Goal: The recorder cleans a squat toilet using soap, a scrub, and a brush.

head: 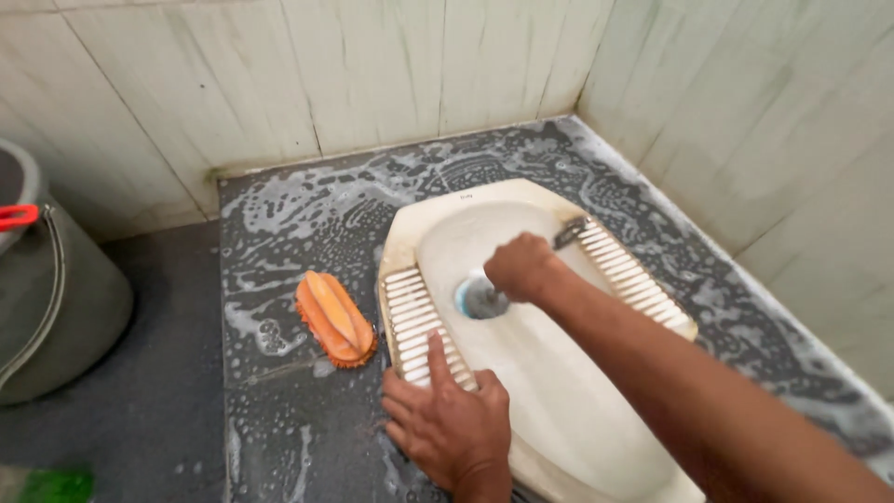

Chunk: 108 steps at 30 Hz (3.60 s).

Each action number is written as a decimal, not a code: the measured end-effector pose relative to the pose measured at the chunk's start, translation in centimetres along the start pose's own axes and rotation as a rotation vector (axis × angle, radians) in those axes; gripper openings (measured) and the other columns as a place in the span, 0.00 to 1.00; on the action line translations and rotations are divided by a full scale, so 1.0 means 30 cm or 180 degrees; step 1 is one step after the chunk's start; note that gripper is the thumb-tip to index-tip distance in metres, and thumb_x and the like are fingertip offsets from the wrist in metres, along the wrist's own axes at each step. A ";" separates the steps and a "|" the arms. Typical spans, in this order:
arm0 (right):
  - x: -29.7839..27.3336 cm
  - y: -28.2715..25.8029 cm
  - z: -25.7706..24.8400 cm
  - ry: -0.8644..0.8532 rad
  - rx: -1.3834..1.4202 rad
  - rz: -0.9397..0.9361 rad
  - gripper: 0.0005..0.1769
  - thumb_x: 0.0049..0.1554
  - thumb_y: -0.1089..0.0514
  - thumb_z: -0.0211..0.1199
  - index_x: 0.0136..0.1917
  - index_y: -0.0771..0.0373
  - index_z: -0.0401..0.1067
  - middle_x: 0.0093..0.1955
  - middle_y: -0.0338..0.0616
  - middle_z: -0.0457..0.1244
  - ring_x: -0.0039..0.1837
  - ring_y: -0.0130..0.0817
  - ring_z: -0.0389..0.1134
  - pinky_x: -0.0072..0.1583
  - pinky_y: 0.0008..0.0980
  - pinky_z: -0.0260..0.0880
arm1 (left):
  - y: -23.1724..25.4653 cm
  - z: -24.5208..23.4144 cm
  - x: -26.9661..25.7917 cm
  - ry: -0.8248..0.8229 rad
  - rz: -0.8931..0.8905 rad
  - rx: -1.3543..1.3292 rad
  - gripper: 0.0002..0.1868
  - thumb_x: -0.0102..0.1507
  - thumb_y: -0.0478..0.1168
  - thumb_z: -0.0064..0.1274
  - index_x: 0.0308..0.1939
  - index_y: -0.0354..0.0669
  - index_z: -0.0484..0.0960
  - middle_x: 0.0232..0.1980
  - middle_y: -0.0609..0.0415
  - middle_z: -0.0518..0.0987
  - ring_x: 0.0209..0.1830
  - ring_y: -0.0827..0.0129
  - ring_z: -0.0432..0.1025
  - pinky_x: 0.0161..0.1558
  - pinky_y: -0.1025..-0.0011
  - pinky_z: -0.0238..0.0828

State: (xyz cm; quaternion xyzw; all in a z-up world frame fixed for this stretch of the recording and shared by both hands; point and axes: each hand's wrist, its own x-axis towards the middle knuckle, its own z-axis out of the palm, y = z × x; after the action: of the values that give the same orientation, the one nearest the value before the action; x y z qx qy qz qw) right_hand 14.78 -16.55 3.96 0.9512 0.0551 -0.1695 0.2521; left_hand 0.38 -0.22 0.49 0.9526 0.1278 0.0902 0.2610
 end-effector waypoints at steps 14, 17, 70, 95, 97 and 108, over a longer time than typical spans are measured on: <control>0.153 0.027 0.001 -0.0190 -0.0177 -0.0077 0.15 0.52 0.52 0.72 0.53 0.54 0.82 0.56 0.44 0.72 0.59 0.40 0.73 0.56 0.41 0.73 | -0.002 0.021 0.007 0.0391 -0.0064 -0.0265 0.40 0.39 0.51 0.66 0.59 0.70 0.83 0.63 0.40 0.68 0.56 0.48 0.66 0.53 0.51 0.62; 0.148 0.008 -0.003 -0.0097 0.0009 0.0074 0.12 0.55 0.53 0.69 0.53 0.53 0.82 0.57 0.44 0.72 0.59 0.42 0.74 0.56 0.43 0.73 | -0.016 0.028 0.005 0.0366 -0.0078 -0.0305 0.40 0.39 0.51 0.66 0.58 0.70 0.84 0.64 0.39 0.67 0.56 0.47 0.66 0.52 0.51 0.62; -0.612 0.093 -0.041 -0.0390 0.0624 0.0652 0.11 0.56 0.62 0.56 0.50 0.59 0.76 0.48 0.53 0.70 0.52 0.51 0.74 0.54 0.50 0.75 | -0.016 0.054 0.000 0.0329 0.0004 -0.0035 0.36 0.41 0.54 0.64 0.57 0.71 0.84 0.61 0.40 0.67 0.55 0.49 0.67 0.52 0.54 0.64; -0.592 0.249 -0.150 -0.0743 0.0175 0.0890 0.12 0.60 0.59 0.56 0.49 0.59 0.80 0.50 0.49 0.70 0.55 0.43 0.76 0.54 0.43 0.77 | -0.016 0.030 0.002 0.0171 -0.0021 0.0144 0.35 0.45 0.57 0.62 0.59 0.72 0.81 0.62 0.40 0.67 0.57 0.50 0.67 0.52 0.57 0.64; -0.612 0.288 -0.184 -0.1081 0.0536 0.0351 0.10 0.56 0.55 0.62 0.49 0.56 0.80 0.46 0.47 0.69 0.51 0.45 0.72 0.51 0.43 0.73 | -0.015 0.033 -0.006 0.0095 -0.0012 0.0192 0.35 0.47 0.57 0.61 0.60 0.73 0.81 0.63 0.38 0.66 0.57 0.49 0.67 0.52 0.57 0.64; -0.585 0.339 -0.178 -0.1705 0.0436 -0.0034 0.11 0.56 0.53 0.64 0.46 0.61 0.80 0.37 0.48 0.67 0.40 0.37 0.63 0.46 0.43 0.65 | -0.007 0.036 -0.006 0.0313 0.0049 0.0149 0.34 0.47 0.56 0.60 0.60 0.71 0.82 0.62 0.38 0.68 0.56 0.49 0.67 0.53 0.56 0.64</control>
State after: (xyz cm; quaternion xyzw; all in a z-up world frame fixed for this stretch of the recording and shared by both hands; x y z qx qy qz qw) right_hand 1.87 -23.05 19.16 0.8870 -0.0201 -0.4195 0.1918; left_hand 0.44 -0.61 -0.56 0.9538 0.1352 0.1358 0.2313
